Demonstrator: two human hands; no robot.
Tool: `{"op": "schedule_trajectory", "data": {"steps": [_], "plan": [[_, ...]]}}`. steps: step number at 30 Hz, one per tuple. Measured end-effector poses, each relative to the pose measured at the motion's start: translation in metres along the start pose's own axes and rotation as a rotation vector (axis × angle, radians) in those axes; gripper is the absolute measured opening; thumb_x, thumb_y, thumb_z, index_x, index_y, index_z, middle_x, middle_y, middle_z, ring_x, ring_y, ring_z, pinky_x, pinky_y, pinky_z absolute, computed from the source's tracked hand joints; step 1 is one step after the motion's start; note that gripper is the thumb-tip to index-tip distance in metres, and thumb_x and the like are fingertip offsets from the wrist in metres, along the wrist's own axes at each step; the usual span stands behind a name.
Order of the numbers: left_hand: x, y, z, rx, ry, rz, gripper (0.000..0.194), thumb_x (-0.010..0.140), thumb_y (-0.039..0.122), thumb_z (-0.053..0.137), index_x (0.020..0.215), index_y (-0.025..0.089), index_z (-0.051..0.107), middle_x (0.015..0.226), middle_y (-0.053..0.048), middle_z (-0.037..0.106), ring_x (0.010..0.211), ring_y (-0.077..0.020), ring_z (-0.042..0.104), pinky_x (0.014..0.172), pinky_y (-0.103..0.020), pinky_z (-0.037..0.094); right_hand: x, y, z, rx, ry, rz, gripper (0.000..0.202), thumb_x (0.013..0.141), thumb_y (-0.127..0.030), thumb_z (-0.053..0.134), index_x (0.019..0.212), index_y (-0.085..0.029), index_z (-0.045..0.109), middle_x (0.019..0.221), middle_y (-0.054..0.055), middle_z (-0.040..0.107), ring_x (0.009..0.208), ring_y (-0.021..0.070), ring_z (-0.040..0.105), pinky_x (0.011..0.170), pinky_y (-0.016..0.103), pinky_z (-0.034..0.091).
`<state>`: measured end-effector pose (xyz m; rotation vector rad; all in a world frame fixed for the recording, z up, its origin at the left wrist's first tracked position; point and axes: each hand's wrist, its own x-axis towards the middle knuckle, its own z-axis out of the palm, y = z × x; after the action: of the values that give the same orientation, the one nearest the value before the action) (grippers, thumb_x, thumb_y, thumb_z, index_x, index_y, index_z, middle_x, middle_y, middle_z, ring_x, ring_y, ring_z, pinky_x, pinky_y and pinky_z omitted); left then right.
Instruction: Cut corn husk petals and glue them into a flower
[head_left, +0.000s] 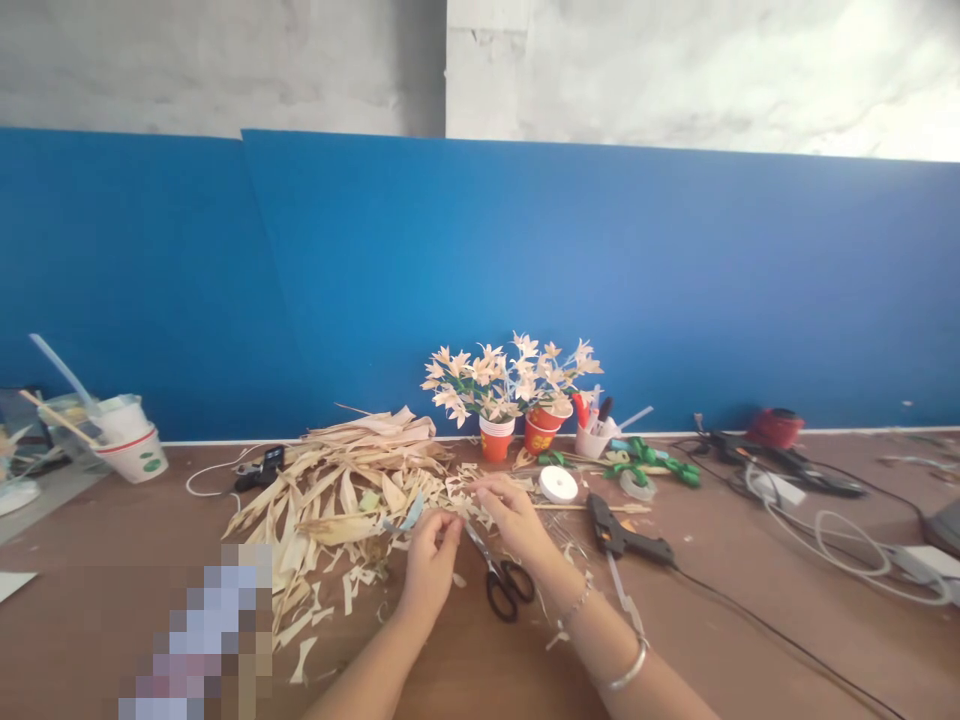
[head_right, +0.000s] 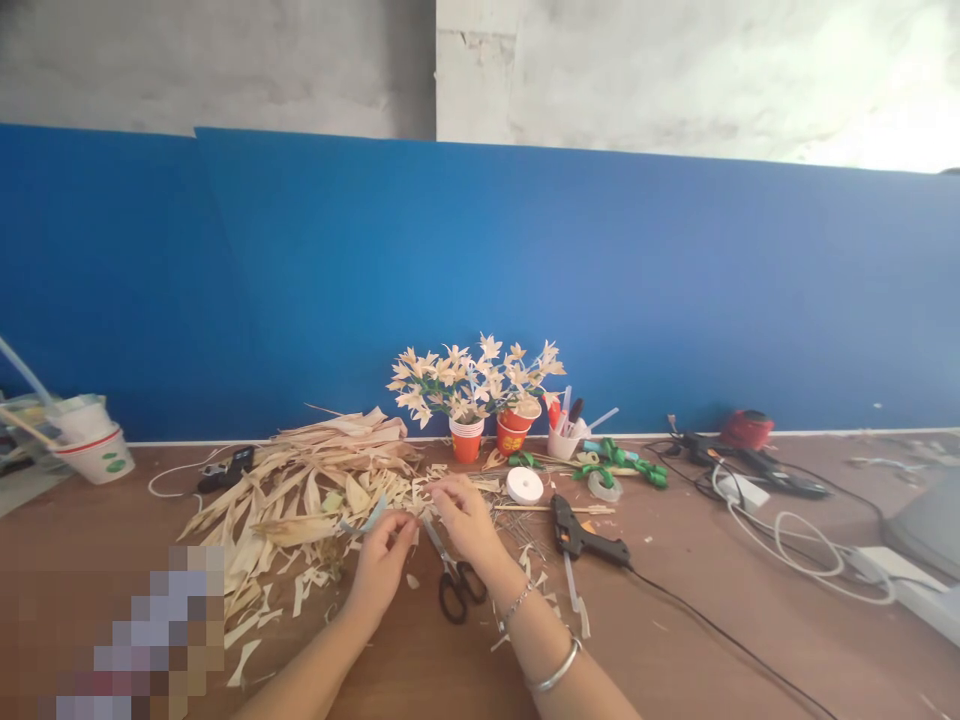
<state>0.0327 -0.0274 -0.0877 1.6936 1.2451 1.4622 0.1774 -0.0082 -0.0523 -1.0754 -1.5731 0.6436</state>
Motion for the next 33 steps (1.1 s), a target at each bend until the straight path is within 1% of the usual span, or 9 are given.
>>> {"op": "schedule_trajectory", "data": {"steps": [5, 8, 11, 14, 16, 18, 20, 26, 33], "plan": [[-0.001, 0.0019, 0.0004, -0.003, -0.047, 0.032, 0.024, 0.084, 0.033, 0.047, 0.068, 0.019, 0.057, 0.075, -0.004, 0.059, 0.076, -0.0194, 0.056, 0.07, -0.03, 0.044, -0.0009, -0.0033, 0.002, 0.074, -0.017, 0.092, 0.016, 0.078, -0.029, 0.058, 0.079, -0.019, 0.07, 0.084, 0.006, 0.066, 0.083, 0.0198, 0.06, 0.077, 0.031, 0.045], [-0.0018, 0.0041, 0.0, 0.001, -0.064, 0.042, 0.023, 0.084, 0.031, 0.046, 0.069, 0.018, 0.057, 0.076, -0.004, 0.059, 0.076, -0.0188, 0.056, 0.069, -0.03, 0.045, -0.0012, -0.0071, 0.0023, 0.109, -0.022, 0.135, 0.012, 0.073, -0.029, 0.061, 0.07, -0.018, 0.066, 0.079, 0.004, 0.064, 0.08, 0.0184, 0.059, 0.074, 0.029, 0.044], [-0.0025, 0.0044, 0.0002, 0.018, -0.06, 0.033, 0.023, 0.083, 0.031, 0.047, 0.067, 0.018, 0.058, 0.074, -0.004, 0.059, 0.075, -0.0185, 0.056, 0.068, -0.03, 0.046, -0.0012, -0.0093, 0.0024, 0.139, -0.028, 0.15, 0.015, 0.071, -0.029, 0.062, 0.062, -0.018, 0.062, 0.076, 0.003, 0.062, 0.077, 0.0177, 0.057, 0.072, 0.028, 0.043], [-0.0035, 0.0031, 0.0008, 0.012, -0.047, -0.016, 0.021, 0.082, 0.032, 0.049, 0.07, 0.018, 0.06, 0.073, -0.004, 0.061, 0.072, -0.0181, 0.057, 0.065, -0.03, 0.047, -0.0011, -0.0095, 0.0025, 0.143, -0.028, 0.183, 0.016, 0.071, -0.031, 0.061, 0.061, -0.018, 0.061, 0.075, 0.002, 0.061, 0.076, 0.0175, 0.056, 0.069, 0.027, 0.042], [-0.0042, 0.0029, 0.001, -0.008, -0.038, -0.08, 0.019, 0.08, 0.033, 0.052, 0.075, 0.017, 0.061, 0.072, -0.003, 0.062, 0.066, -0.0164, 0.057, 0.061, -0.029, 0.048, -0.0009, -0.0089, 0.0027, 0.136, -0.021, 0.2, 0.017, 0.071, -0.032, 0.061, 0.062, -0.018, 0.061, 0.076, 0.003, 0.061, 0.075, 0.0176, 0.056, 0.068, 0.027, 0.042], [-0.0047, 0.0037, 0.0009, -0.021, -0.03, -0.149, 0.019, 0.078, 0.034, 0.054, 0.08, 0.017, 0.062, 0.073, -0.002, 0.063, 0.057, -0.014, 0.054, 0.055, -0.028, 0.049, -0.001, -0.0085, 0.003, 0.131, -0.01, 0.198, 0.017, 0.071, -0.031, 0.06, 0.061, -0.018, 0.061, 0.075, 0.003, 0.061, 0.075, 0.0177, 0.056, 0.069, 0.027, 0.042], [-0.0049, 0.0048, 0.0005, -0.016, -0.015, -0.185, 0.02, 0.076, 0.035, 0.055, 0.081, 0.017, 0.062, 0.073, -0.001, 0.064, 0.053, -0.0125, 0.051, 0.053, -0.028, 0.048, -0.0013, -0.0085, 0.0034, 0.131, -0.005, 0.197, 0.016, 0.071, -0.031, 0.061, 0.061, -0.018, 0.062, 0.074, 0.003, 0.061, 0.074, 0.0174, 0.056, 0.069, 0.027, 0.043], [-0.0041, 0.0041, -0.0004, 0.011, -0.002, -0.178, 0.021, 0.076, 0.035, 0.056, 0.083, 0.017, 0.063, 0.074, -0.002, 0.067, 0.056, -0.0139, 0.052, 0.058, -0.03, 0.048, -0.0028, -0.0084, 0.0052, 0.121, -0.032, 0.199, 0.015, 0.071, -0.029, 0.061, 0.061, -0.018, 0.062, 0.075, 0.002, 0.06, 0.072, 0.0161, 0.055, 0.063, 0.025, 0.043], [-0.004, 0.001, -0.0001, 0.02, -0.007, -0.167, 0.022, 0.075, 0.035, 0.057, 0.083, 0.016, 0.065, 0.074, -0.004, 0.067, 0.057, -0.0144, 0.053, 0.057, -0.028, 0.046, -0.003, -0.008, 0.0062, 0.131, -0.032, 0.179, 0.012, 0.07, -0.027, 0.062, 0.062, -0.018, 0.063, 0.073, 0.002, 0.061, 0.072, 0.0162, 0.055, 0.067, 0.026, 0.043]]}}
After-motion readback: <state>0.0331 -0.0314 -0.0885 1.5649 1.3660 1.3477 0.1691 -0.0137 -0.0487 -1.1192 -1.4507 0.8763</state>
